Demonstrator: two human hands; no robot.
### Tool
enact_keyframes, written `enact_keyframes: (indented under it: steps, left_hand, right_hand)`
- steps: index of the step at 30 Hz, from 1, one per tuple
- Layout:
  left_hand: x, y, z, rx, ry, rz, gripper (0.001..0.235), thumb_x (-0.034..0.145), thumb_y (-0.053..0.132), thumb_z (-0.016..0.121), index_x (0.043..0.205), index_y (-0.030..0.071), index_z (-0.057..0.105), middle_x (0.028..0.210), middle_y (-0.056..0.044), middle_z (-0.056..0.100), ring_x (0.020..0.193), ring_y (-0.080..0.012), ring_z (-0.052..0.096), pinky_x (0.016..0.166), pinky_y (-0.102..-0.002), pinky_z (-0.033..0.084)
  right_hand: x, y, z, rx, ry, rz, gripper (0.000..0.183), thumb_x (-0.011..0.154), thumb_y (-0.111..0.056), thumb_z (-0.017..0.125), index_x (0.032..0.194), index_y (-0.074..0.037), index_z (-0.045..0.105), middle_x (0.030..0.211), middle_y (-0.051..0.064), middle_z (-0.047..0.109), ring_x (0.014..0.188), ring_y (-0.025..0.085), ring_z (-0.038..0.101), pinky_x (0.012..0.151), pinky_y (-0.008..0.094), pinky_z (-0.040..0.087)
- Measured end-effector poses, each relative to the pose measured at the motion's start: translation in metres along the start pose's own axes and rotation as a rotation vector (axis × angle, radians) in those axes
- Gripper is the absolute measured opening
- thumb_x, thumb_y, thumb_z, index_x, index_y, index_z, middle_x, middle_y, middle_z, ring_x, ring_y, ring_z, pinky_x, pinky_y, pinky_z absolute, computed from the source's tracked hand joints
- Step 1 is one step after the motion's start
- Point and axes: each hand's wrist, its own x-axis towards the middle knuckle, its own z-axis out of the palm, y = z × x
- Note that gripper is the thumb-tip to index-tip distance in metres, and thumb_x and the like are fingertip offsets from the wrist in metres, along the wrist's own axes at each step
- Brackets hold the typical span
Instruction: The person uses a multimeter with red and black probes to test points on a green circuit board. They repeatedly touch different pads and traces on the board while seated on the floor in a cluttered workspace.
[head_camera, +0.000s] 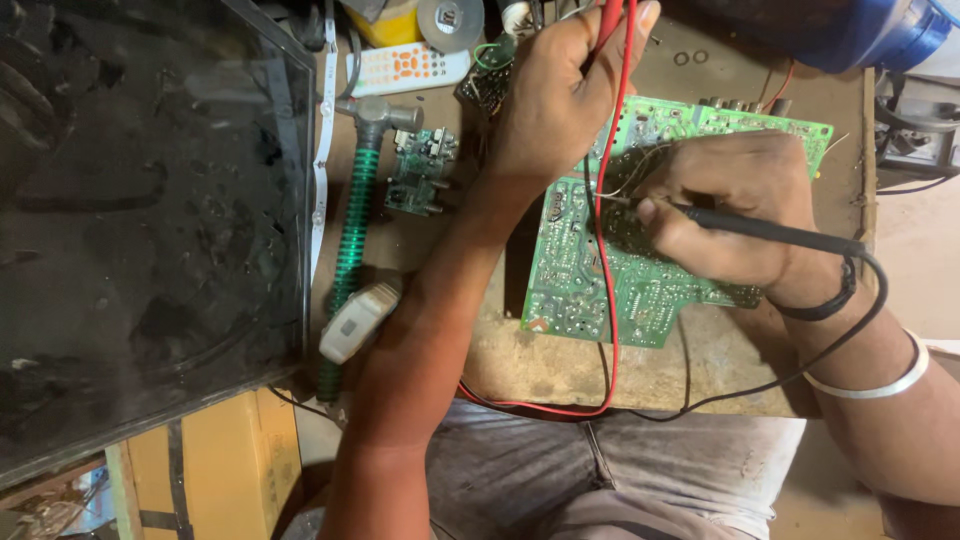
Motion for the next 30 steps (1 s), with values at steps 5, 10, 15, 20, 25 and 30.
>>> enact_keyframes:
  steps: [5,10,15,20,25,30]
  left_hand:
    - [0.002,0.000,0.003,-0.083,0.016,-0.037,0.037,0.111,0.037,0.055,0.099,0.004,0.064,0.073,-0.002,0.062,0.067,-0.0076,0.062,0.063,-0.029,0.052]
    - [-0.001,0.000,0.001,0.017,0.029,-0.038,0.038,0.110,0.035,0.057,0.094,0.001,0.065,0.071,-0.006,0.062,0.067,-0.0107,0.059,0.064,-0.031,0.052]
    - [-0.001,-0.001,0.001,0.090,0.032,-0.111,0.039,0.108,0.034,0.058,0.089,0.002,0.066,0.067,-0.006,0.062,0.063,-0.0109,0.059,0.060,-0.032,0.050]
    - [0.000,-0.003,0.003,0.056,0.038,-0.036,0.035,0.109,0.034,0.056,0.096,0.003,0.067,0.069,-0.006,0.064,0.063,-0.0099,0.066,0.060,-0.030,0.052]
    - [-0.001,-0.006,0.002,0.024,0.022,0.004,0.035,0.112,0.032,0.054,0.096,0.003,0.064,0.070,-0.005,0.062,0.064,-0.0106,0.063,0.061,-0.030,0.051]
    - [-0.002,-0.007,0.003,-0.037,0.004,-0.020,0.037,0.111,0.031,0.056,0.087,0.004,0.061,0.066,-0.003,0.059,0.060,-0.0102,0.057,0.056,-0.030,0.047]
  right_hand:
    - [0.006,-0.009,0.001,-0.078,-0.091,-0.139,0.012,0.083,-0.008,0.070,0.075,-0.002,0.064,0.068,0.010,0.059,0.060,0.025,0.058,0.058,0.037,0.045]
    - [0.001,-0.005,0.004,-0.097,-0.004,-0.168,0.016,0.086,-0.007,0.070,0.072,-0.003,0.063,0.066,0.009,0.059,0.055,0.021,0.058,0.049,0.033,0.044]
    - [-0.017,0.019,-0.007,-0.084,0.283,-0.065,0.020,0.100,-0.008,0.068,0.083,0.000,0.063,0.074,0.010,0.066,0.060,0.016,0.062,0.055,0.027,0.048]
    - [-0.028,0.042,-0.010,0.112,0.430,0.117,0.020,0.104,-0.001,0.062,0.086,0.005,0.058,0.082,0.011,0.068,0.067,0.013,0.062,0.064,0.023,0.048]
    - [-0.027,0.043,-0.012,0.014,0.388,0.125,0.023,0.105,0.001,0.066,0.084,0.007,0.058,0.079,0.014,0.066,0.065,0.015,0.058,0.062,0.025,0.043]
    - [-0.027,0.042,-0.010,0.133,0.417,0.152,0.025,0.103,-0.003,0.066,0.082,0.004,0.055,0.079,0.011,0.066,0.063,0.013,0.056,0.060,0.024,0.043]
